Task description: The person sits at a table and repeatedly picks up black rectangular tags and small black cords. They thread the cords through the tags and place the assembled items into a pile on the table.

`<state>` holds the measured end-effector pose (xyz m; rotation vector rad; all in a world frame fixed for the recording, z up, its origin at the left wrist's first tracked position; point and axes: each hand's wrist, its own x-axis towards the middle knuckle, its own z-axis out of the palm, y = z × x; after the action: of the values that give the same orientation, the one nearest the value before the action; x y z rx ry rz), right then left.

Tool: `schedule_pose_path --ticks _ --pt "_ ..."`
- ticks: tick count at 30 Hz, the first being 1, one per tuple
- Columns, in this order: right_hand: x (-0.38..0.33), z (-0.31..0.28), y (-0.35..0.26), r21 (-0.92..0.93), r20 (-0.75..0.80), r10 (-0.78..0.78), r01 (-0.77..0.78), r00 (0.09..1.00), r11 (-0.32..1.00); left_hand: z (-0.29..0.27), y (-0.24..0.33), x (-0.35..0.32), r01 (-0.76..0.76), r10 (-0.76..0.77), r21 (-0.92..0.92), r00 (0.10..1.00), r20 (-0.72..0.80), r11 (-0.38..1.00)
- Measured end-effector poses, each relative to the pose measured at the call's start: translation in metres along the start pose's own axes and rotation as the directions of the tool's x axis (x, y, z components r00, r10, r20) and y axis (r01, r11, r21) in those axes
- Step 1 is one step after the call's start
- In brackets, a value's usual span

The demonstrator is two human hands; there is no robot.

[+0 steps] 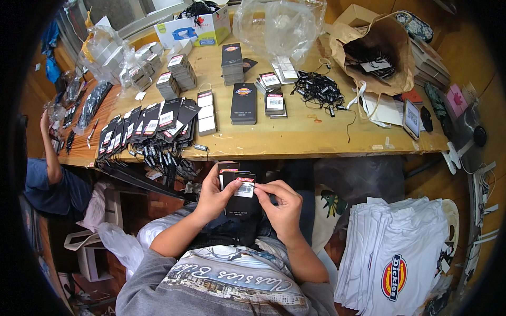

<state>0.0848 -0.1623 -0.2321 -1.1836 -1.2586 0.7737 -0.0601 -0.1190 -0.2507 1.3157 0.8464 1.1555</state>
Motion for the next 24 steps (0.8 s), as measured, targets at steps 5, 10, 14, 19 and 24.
schedule_pose_path --ticks 5,10,14,19,24 --pt "0.000 0.012 0.007 0.021 -0.097 -0.071 0.073 0.993 0.997 0.007 0.011 -0.006 -0.127 0.165 0.244 0.976 -0.143 0.961" --pt "0.001 0.017 0.010 0.016 -0.128 -0.096 0.099 0.987 0.995 0.007 0.018 -0.009 -0.215 0.280 0.378 0.951 -0.127 0.901" --pt "0.000 0.019 0.013 0.051 -0.133 -0.117 0.125 0.984 0.991 0.007 0.015 -0.012 -0.325 0.386 0.443 0.921 -0.054 0.836" --pt "-0.002 0.023 0.013 0.123 -0.131 -0.081 0.097 0.988 0.988 0.003 0.009 -0.014 -0.541 0.576 0.558 0.807 0.134 0.629" --pt "-0.003 0.024 0.019 0.220 -0.124 -0.042 0.068 0.991 0.973 0.000 0.011 -0.013 -0.566 0.533 0.560 0.810 0.244 0.605"
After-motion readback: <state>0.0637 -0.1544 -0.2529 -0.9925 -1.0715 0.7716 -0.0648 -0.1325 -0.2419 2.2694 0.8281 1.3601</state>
